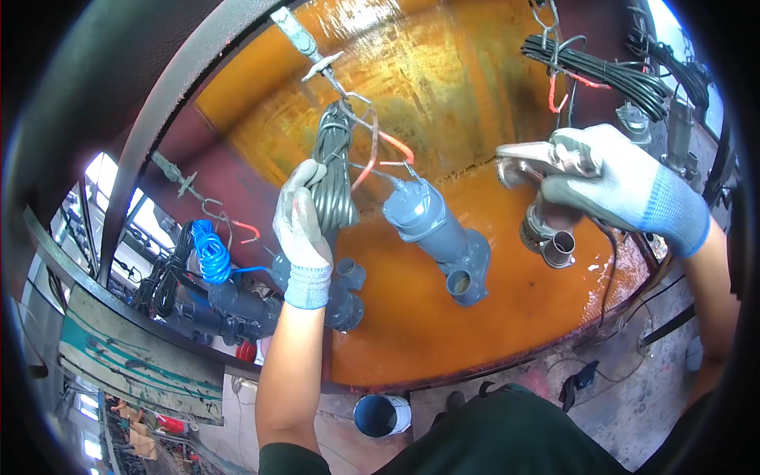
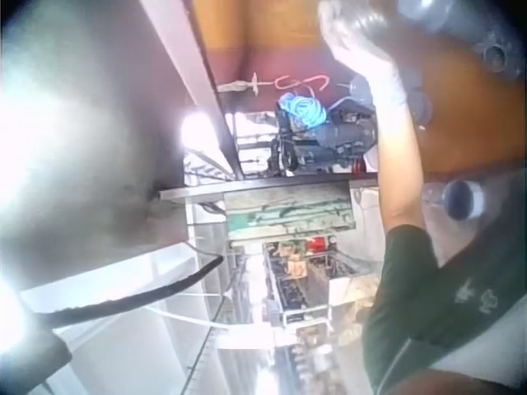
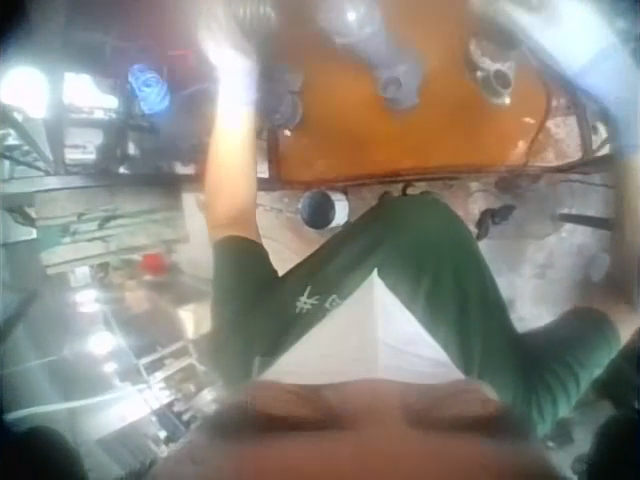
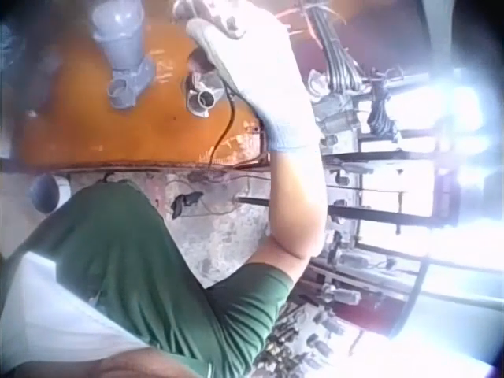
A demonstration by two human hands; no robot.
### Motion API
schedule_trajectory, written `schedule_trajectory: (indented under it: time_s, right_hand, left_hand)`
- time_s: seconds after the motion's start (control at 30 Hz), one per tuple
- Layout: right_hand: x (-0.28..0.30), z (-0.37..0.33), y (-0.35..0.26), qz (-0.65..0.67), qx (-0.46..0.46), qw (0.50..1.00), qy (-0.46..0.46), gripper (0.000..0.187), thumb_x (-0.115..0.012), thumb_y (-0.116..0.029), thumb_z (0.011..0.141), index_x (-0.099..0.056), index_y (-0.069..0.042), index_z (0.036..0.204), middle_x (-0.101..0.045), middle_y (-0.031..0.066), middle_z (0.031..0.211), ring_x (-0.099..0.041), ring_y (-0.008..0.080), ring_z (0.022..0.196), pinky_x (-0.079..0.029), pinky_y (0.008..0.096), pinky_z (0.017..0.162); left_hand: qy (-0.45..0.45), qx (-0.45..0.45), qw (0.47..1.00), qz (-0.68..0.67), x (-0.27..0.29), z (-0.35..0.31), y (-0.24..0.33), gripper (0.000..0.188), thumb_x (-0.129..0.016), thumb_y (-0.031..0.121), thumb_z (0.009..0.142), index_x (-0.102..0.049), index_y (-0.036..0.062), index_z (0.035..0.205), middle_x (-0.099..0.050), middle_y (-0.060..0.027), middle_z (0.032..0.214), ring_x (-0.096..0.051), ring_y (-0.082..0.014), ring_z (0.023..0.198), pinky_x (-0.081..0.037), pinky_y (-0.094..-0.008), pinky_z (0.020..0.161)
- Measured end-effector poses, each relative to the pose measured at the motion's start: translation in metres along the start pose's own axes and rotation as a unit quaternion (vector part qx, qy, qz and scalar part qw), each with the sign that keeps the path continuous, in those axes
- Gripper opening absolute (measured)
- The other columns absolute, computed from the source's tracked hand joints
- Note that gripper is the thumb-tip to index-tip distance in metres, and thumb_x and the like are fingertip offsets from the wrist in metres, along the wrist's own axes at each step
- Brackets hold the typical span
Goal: The person spray paints metal pump housings hanging in a booth using a handheld spray gun, rotating the items to cover multiple surfaces.
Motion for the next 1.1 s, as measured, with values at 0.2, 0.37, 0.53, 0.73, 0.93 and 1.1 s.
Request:
schedule_trajectory:
  time_s: [0.2, 0.37, 0.53, 0.73, 0.93, 1.1]
  right_hand:
    - [-0.033, 0.002, -0.014, 0.022, 0.024, 0.999, -0.015, 0.026, -0.079, -0.025, 0.096, -0.067, -0.003, 0.100, -0.071, 0.0109, 0.075, -0.073, 0.0237, 0.067, -0.056, 0.0387, 0.065]
    - [-0.041, -0.045, -0.026, -0.037, -0.065, 0.991, -0.108, 0.027, -0.084, -0.022, 0.087, -0.064, -0.004, 0.090, -0.066, 0.0154, 0.075, -0.068, 0.0357, 0.071, -0.053, 0.0441, 0.068]
    - [-0.033, -0.045, -0.002, 0.103, -0.080, 0.988, 0.085, 0.018, -0.073, -0.011, 0.098, -0.067, 0.002, 0.110, -0.074, 0.0104, 0.086, -0.075, 0.0171, 0.074, -0.059, 0.0318, 0.072]
    - [-0.054, -0.064, -0.012, 0.090, -0.005, 0.996, -0.028, 0.022, -0.077, -0.012, 0.097, -0.067, 0.004, 0.109, -0.075, 0.0108, 0.082, -0.075, 0.0176, 0.073, -0.059, 0.0331, 0.070]
    - [-0.070, -0.080, 0.002, 0.217, -0.059, 0.970, 0.097, 0.016, -0.077, -0.007, 0.095, -0.069, 0.001, 0.107, -0.074, 0.0074, 0.082, -0.073, 0.0165, 0.074, -0.057, 0.0314, 0.072]
    - [-0.100, -0.100, 0.007, 0.191, -0.072, 0.976, 0.078, 0.013, -0.077, -0.005, 0.095, -0.069, -0.002, 0.105, -0.072, 0.0080, 0.083, -0.071, 0.0184, 0.074, -0.054, 0.0341, 0.069]
  left_hand:
    - [-0.023, 0.002, 1.000, 0.004, -0.003, -0.002, 0.002, 0.052, -0.050, 0.033, 0.115, -0.063, -0.0095, 0.142, -0.072, -0.0225, 0.132, -0.069, -0.0268, 0.123, -0.050, -0.0404, 0.113]
    - [-0.032, -0.002, 0.999, -0.008, -0.004, -0.002, 0.013, 0.049, -0.053, 0.033, 0.113, -0.068, -0.0073, 0.138, -0.074, -0.0191, 0.131, -0.068, -0.0273, 0.124, -0.049, -0.0408, 0.114]
    - [-0.048, -0.011, 0.999, -0.006, -0.012, 0.000, 0.025, 0.041, -0.057, 0.026, 0.111, -0.071, -0.0045, 0.135, -0.075, -0.0164, 0.130, -0.068, -0.0247, 0.123, -0.049, -0.0391, 0.112]
    - [-0.087, 0.003, 0.995, -0.043, -0.025, 0.001, 0.029, 0.042, -0.056, 0.025, 0.111, -0.070, -0.0052, 0.136, -0.075, -0.0170, 0.130, -0.068, -0.0247, 0.124, -0.048, -0.0385, 0.114]
    - [-0.141, 0.008, 0.987, -0.070, -0.047, 0.003, 0.036, 0.039, -0.055, 0.019, 0.111, -0.069, -0.0059, 0.137, -0.073, -0.0152, 0.132, -0.065, -0.0233, 0.125, -0.048, -0.0376, 0.113]
    - [-0.171, 0.013, 0.982, -0.073, -0.064, 0.010, 0.042, 0.039, -0.059, 0.018, 0.110, -0.068, -0.0053, 0.140, -0.070, -0.0181, 0.136, -0.068, -0.0238, 0.123, -0.053, -0.0357, 0.108]
Point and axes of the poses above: each hand's wrist, its own z-axis towards the middle knuckle, its own x-axis out of the back of the hand, y = z × x, the point moved 6 cm from there along z, towards the middle knuckle
